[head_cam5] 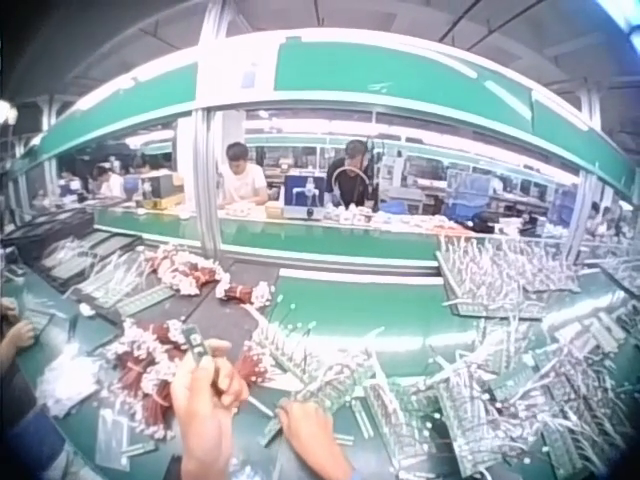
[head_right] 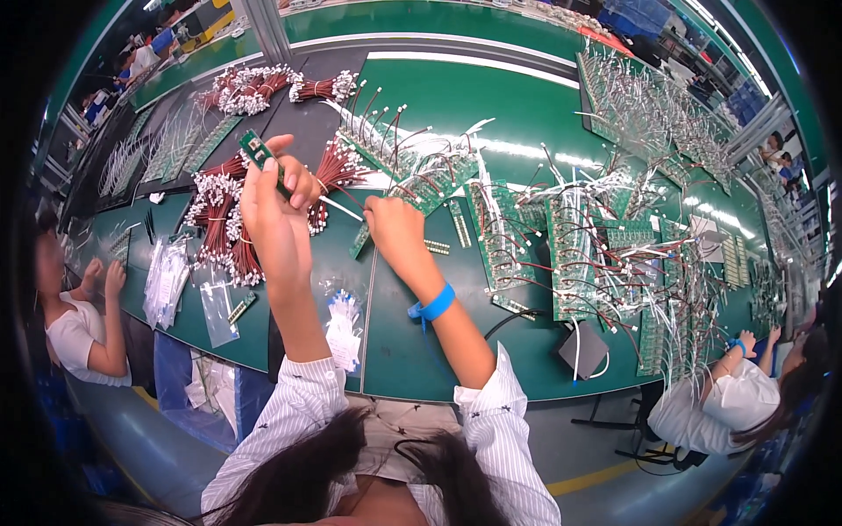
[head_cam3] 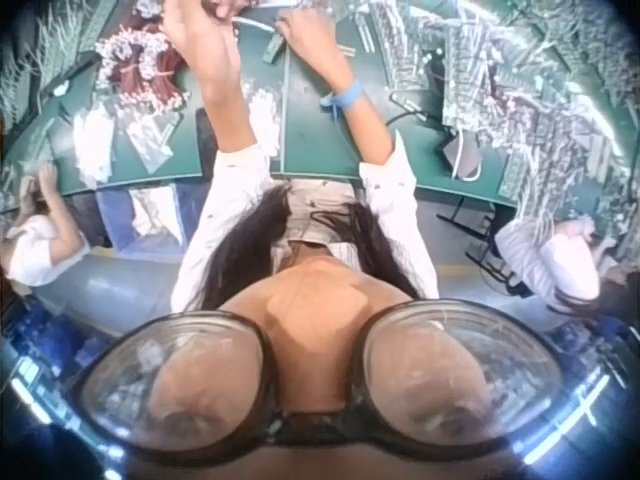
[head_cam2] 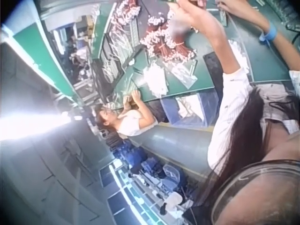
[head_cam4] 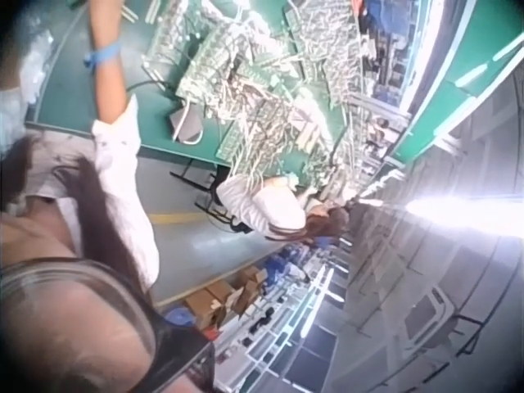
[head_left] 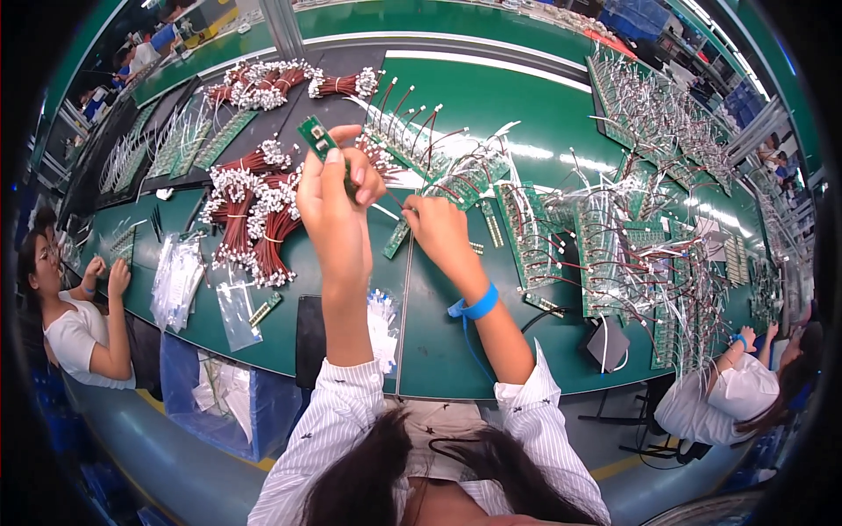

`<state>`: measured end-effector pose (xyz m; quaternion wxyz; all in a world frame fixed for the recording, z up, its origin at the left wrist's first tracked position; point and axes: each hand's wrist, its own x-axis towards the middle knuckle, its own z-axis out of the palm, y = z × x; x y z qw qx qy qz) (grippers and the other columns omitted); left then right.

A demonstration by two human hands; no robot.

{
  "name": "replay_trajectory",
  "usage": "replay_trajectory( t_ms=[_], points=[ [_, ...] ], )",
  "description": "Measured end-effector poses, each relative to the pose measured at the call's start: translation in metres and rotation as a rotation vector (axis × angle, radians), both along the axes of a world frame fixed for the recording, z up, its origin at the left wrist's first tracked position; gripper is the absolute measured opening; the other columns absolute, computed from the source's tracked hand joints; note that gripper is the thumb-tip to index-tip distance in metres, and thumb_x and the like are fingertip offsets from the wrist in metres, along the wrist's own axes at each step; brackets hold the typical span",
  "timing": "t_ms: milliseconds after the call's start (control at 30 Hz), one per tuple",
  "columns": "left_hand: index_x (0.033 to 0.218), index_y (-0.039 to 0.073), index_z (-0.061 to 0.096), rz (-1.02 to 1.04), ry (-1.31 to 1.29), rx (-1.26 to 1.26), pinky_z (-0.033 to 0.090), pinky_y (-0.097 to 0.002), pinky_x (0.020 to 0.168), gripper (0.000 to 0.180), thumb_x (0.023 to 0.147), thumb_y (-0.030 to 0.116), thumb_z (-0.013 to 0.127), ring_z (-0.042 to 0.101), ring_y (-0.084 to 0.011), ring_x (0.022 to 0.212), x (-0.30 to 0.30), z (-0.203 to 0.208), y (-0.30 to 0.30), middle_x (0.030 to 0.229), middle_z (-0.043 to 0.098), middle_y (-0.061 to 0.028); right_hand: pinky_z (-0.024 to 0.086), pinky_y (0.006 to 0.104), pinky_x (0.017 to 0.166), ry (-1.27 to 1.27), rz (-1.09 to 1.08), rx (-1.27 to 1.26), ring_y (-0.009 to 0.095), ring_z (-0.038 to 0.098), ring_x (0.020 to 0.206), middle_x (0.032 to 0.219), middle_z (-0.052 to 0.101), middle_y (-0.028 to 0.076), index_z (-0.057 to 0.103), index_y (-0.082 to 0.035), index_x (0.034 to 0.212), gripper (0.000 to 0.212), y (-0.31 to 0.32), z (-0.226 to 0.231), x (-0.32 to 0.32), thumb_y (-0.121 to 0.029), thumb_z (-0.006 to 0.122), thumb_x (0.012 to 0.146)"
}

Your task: The person assembles electronic components by hand, connecting wires with connector housings to printed circuit boards.

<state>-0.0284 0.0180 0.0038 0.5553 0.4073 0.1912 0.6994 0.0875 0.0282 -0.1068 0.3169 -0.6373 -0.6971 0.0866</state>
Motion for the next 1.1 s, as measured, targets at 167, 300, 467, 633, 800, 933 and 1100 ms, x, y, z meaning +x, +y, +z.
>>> replay_trajectory(
  t_ms=[167,300,467,633,800,933,1100],
  points=[
    [0.097,-0.002,0.048,-0.135,-0.020,0.029,0.027,-0.0220,0.048,0.021,0.095,0.015,0.035,0.030,-0.0048,0.052,0.001,0.011,-0.013,0.063,0.033,0.0016,0.047,0.0376,0.057,0.038,-0.098,0.141,0.029,0.061,0.063,0.074,0.063,0.011,0.064,-0.007,0.083,0.012,-0.035,0.065,0.010,-0.018,0.060,0.079],
    [0.092,0.000,0.048,-0.099,-0.034,0.029,0.025,-0.0214,0.046,0.022,0.096,0.018,0.036,0.028,-0.0038,0.050,-0.009,0.009,-0.016,0.062,0.031,0.0036,0.046,0.0273,0.054,0.254,-0.183,0.283,0.017,0.062,0.061,0.076,0.065,0.010,0.063,-0.004,0.087,0.012,-0.051,0.092,0.025,-0.014,0.061,0.080],
    [0.094,0.000,0.047,-0.161,0.042,0.073,0.022,-0.0209,0.046,0.020,0.096,0.017,0.038,0.027,-0.0033,0.051,0.000,0.012,-0.021,0.062,0.030,0.0046,0.044,0.0231,0.052,0.517,-0.245,0.386,0.011,0.058,0.055,0.073,0.064,0.007,0.064,0.000,0.084,0.009,-0.073,0.110,0.050,-0.008,0.063,0.079],
    [0.101,-0.003,0.047,-0.203,0.119,0.029,0.025,-0.0210,0.048,0.020,0.094,0.014,0.040,0.029,-0.0044,0.052,0.003,0.017,-0.027,0.063,0.034,0.0028,0.042,0.0220,0.052,0.565,-0.204,0.396,0.009,0.057,0.056,0.069,0.063,0.005,0.064,0.000,0.083,0.006,-0.084,0.122,0.048,-0.004,0.062,0.079],
    [0.105,-0.004,0.045,-0.229,0.174,0.018,0.025,-0.0207,0.049,0.020,0.091,0.010,0.043,0.031,-0.0046,0.052,0.012,0.015,-0.027,0.064,0.036,0.0023,0.042,0.0211,0.052,0.610,-0.157,0.360,0.009,0.057,0.056,0.069,0.063,0.005,0.064,0.000,0.083,0.007,-0.090,0.127,0.047,-0.005,0.062,0.079],
    [0.106,-0.005,0.045,-0.252,0.149,-0.017,0.025,-0.0206,0.049,0.021,0.089,0.006,0.047,0.031,-0.0045,0.053,0.015,0.011,-0.027,0.064,0.036,0.0019,0.042,0.0208,0.052,0.599,-0.115,0.366,0.009,0.057,0.056,0.069,0.063,0.005,0.064,0.000,0.084,0.007,-0.091,0.127,0.045,-0.006,0.062,0.079],
    [0.104,-0.005,0.046,-0.304,0.085,-0.034,0.025,-0.0207,0.049,0.022,0.092,0.013,0.041,0.030,-0.0048,0.052,0.017,0.013,-0.028,0.063,0.035,0.0018,0.042,0.0206,0.052,0.593,-0.133,0.344,0.008,0.056,0.055,0.068,0.063,0.005,0.064,0.000,0.084,0.008,-0.093,0.127,0.047,-0.006,0.062,0.080]
  ],
)
